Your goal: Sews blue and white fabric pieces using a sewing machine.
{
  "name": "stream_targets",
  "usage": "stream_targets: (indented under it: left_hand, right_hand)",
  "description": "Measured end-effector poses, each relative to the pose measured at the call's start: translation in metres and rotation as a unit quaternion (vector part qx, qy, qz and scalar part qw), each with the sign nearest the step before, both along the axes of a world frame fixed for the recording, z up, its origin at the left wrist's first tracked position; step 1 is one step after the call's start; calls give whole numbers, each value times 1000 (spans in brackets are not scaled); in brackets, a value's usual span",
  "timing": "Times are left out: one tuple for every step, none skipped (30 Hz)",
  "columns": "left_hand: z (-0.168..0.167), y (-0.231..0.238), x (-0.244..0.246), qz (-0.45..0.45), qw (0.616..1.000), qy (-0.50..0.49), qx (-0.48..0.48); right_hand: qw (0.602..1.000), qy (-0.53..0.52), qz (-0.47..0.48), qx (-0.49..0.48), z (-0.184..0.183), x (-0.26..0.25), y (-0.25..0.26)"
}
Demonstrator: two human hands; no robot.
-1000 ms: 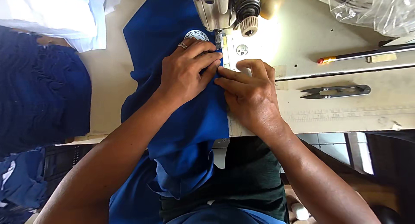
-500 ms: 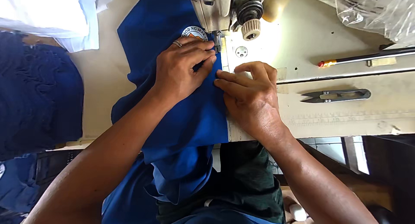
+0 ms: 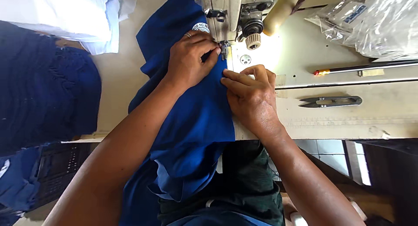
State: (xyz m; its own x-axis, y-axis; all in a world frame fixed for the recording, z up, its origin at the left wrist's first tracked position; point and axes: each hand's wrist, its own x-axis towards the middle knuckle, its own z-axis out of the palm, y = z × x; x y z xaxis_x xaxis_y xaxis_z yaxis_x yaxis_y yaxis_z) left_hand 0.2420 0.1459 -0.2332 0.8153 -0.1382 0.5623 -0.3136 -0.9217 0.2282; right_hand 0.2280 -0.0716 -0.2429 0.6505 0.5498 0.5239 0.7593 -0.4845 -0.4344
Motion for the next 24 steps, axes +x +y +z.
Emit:
stream_targets:
  left_hand:
    - [0,0,0,8,1000,7,0]
    - [1,0,1,15,1000,23,-2]
    - [2,1,1,20,999,46,1]
    - [4,1,-1,23,997,71,6]
    - [4,1,-5,21,996,91,6]
    - [4,0,-15,15,994,106,3]
    - [3,-2,-29,8,994,113,1]
    - [2,-6,-50,7,993,121,-1]
    - [0,-12,-75,8,991,130,-5]
    - [-1,-19,-100,6,991,137,-11]
    - [-1,-24,-121,5,989,145,-22]
    - [2,-27,-134,5,987,153,-46]
    - [8,-26,-139,11,985,152,-84]
    - [18,-21,-135,30,983,138,-118]
    - [30,-11,-124,62,982,122,-132]
    - [42,1,-108,95,980,115,-135]
    - [51,14,-87,124,975,120,-138]
    - [56,26,-65,145,971,126,-145]
    - [55,36,-43,155,968,128,-152]
    - [52,45,-23,158,965,142,-153]
    - [48,52,-5,163,960,175,-143]
    - [42,56,7,172,952,216,-131]
    - [37,57,16,179,945,248,-118]
    - [34,58,23,182,942,260,-105]
  right_hand:
    - [1000,-1,2,-1,0,1,0]
    - [1000,0,6,0,0,1,1]
    - [1000,5,13,5,1,-1,0]
    - [1000,16,22,15,3,-6,-3]
    - [998,37,33,32,8,-18,-11]
    - [994,70,50,62,16,-38,-21]
    - [988,104,64,97,20,-61,-34]
    - [978,153,75,118,19,-87,-49]
    - [967,209,76,122,13,-113,-64]
    - [957,259,65,110,1,-134,-75]
    - [948,302,40,89,-13,-149,-80]
    - [937,344,11,58,-29,-158,-81]
    - [920,391,-10,27,-43,-161,-79]
    - [904,426,-24,8,-55,-161,-73]
    - [890,456,-29,-1,-64,-158,-66]
    - [875,484,-28,3,-70,-155,-58]
    - [859,512,-25,15,-73,-153,-51]
    - [839,543,-24,30,-73,-151,-43]
    - [816,576,-19,47,-72,-148,-36]
    - [788,612,-11,66,-72,-146,-29]
    - [758,647,-3,83,-74,-145,-21]
    - [733,673,7,94,-79,-146,-14]
    - [716,690,17,101,-85,-147,-7]
    - [713,694,23,98,-92,-149,0]
